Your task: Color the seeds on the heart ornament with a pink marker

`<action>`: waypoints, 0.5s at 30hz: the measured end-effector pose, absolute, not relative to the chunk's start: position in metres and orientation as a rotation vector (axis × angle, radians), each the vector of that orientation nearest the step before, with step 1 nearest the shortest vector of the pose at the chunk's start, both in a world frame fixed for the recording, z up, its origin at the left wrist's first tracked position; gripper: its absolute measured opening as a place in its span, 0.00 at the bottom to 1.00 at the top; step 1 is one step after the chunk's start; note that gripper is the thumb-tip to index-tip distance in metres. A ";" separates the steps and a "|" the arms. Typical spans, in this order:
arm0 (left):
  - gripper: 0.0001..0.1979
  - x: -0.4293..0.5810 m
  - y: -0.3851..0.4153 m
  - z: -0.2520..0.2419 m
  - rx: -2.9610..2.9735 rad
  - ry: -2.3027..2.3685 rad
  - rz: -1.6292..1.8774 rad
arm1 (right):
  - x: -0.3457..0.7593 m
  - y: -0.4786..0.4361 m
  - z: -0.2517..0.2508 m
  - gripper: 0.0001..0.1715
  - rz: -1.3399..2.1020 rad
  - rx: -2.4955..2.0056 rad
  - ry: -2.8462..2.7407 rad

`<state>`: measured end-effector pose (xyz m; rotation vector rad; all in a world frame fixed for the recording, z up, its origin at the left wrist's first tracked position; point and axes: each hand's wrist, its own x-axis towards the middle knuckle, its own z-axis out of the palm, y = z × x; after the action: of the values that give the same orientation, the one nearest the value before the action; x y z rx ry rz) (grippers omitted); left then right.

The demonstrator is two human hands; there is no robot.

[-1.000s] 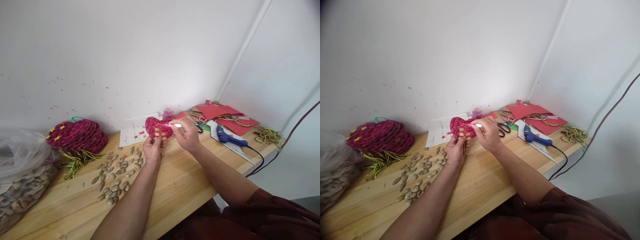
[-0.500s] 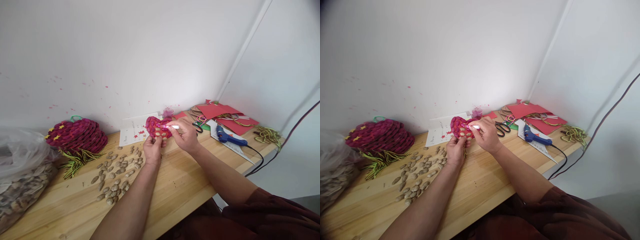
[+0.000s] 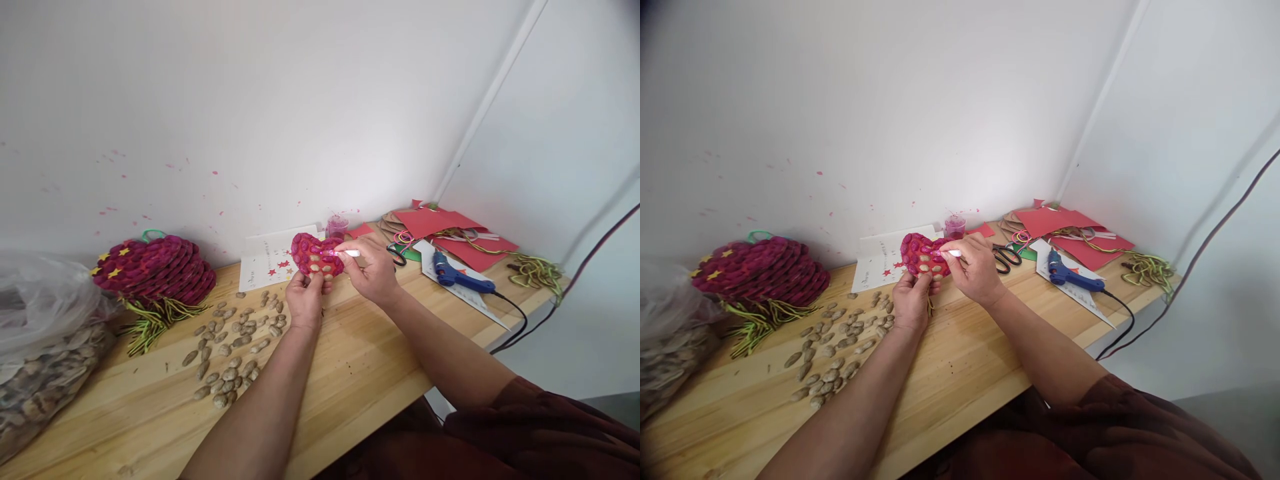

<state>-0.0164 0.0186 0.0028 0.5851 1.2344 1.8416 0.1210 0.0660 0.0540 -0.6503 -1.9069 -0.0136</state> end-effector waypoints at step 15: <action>0.18 -0.016 0.017 0.005 0.592 1.232 1.832 | 0.121 0.065 0.054 0.08 -0.027 -0.627 -1.900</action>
<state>-0.0158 0.0170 0.0052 0.5922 1.2321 1.8320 0.1211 0.0652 0.0542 -0.6266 -1.9002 -0.0274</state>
